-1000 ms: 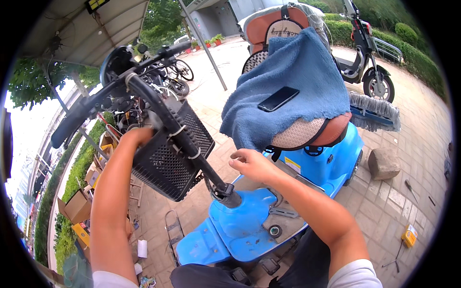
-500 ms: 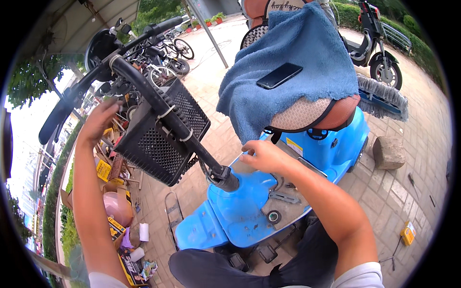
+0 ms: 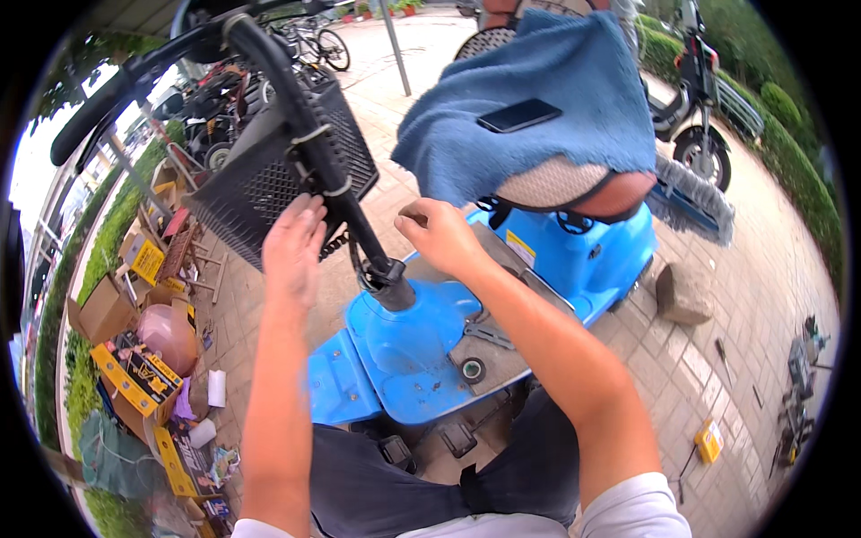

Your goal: The person removes a black plastic basket from the front of a blue scooter, then reattaches it using zip ties and pliers. They tighten the ties and trim the excess ends to secure the basket in place.

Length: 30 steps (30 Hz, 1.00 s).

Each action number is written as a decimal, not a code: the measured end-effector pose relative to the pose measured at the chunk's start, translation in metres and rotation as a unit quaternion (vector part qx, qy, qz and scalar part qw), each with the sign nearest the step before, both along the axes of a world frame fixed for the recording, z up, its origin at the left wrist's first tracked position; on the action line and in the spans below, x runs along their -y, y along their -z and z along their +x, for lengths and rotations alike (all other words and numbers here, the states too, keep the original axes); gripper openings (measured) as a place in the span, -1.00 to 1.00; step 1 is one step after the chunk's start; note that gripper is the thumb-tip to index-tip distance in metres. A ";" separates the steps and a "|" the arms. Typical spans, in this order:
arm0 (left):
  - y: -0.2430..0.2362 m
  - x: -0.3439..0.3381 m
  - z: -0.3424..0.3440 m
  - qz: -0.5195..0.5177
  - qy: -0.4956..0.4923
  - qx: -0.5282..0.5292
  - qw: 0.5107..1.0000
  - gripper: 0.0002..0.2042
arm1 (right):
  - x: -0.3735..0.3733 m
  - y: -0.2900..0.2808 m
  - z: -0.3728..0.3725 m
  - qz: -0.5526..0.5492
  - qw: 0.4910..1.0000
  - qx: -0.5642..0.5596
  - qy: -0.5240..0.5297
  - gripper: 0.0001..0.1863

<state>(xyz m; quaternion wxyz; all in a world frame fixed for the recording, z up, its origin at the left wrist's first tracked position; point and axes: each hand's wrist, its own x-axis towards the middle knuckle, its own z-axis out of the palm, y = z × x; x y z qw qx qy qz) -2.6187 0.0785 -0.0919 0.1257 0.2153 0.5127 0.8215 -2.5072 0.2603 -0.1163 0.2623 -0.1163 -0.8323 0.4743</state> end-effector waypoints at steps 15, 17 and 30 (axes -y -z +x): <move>0.030 -0.040 0.009 0.169 0.030 0.090 0.981 -0.57 | 0.037 -0.019 -0.089 -0.099 0.987 -0.128 -0.002 -0.55; 0.030 -0.042 0.008 0.186 0.044 0.086 0.978 -0.56 | 0.036 -0.020 -0.087 -0.117 0.983 -0.136 -0.021 -0.56; 0.027 -0.029 -0.001 0.147 0.102 0.054 0.982 -0.44 | 0.038 -0.008 -0.089 -0.182 0.974 -0.129 -0.033 -0.50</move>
